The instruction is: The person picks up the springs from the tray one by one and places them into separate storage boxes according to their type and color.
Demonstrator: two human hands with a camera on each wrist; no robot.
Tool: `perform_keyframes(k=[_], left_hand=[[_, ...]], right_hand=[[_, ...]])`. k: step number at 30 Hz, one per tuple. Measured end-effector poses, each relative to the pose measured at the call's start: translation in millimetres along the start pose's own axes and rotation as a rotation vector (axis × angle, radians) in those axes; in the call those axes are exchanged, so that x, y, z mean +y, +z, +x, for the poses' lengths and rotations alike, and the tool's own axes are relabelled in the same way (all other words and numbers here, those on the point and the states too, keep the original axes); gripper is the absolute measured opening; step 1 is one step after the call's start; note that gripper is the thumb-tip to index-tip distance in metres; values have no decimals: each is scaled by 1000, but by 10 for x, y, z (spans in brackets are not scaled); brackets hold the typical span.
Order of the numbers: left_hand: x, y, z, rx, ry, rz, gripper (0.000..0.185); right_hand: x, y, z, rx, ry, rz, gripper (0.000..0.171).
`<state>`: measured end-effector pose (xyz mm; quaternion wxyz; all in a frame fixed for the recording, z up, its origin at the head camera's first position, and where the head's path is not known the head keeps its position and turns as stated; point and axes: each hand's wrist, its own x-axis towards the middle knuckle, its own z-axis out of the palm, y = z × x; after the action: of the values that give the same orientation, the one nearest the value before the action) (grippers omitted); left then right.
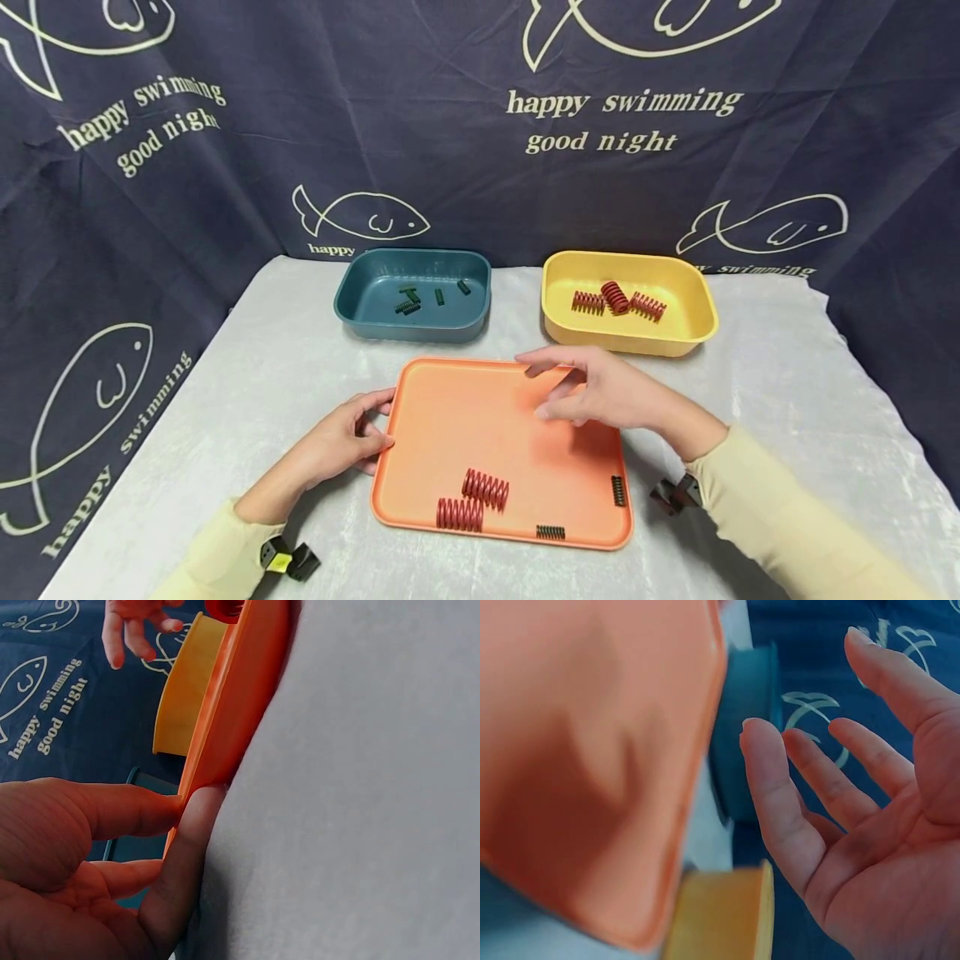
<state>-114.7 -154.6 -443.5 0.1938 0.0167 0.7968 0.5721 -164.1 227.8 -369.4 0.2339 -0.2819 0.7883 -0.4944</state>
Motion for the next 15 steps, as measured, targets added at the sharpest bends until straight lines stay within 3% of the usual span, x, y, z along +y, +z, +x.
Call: perform_keyframes(k=[15], left_hand=[[0, -5, -5, -2, 4, 9, 70]], right_hand=[[221, 609, 85, -212, -13, 208, 60]])
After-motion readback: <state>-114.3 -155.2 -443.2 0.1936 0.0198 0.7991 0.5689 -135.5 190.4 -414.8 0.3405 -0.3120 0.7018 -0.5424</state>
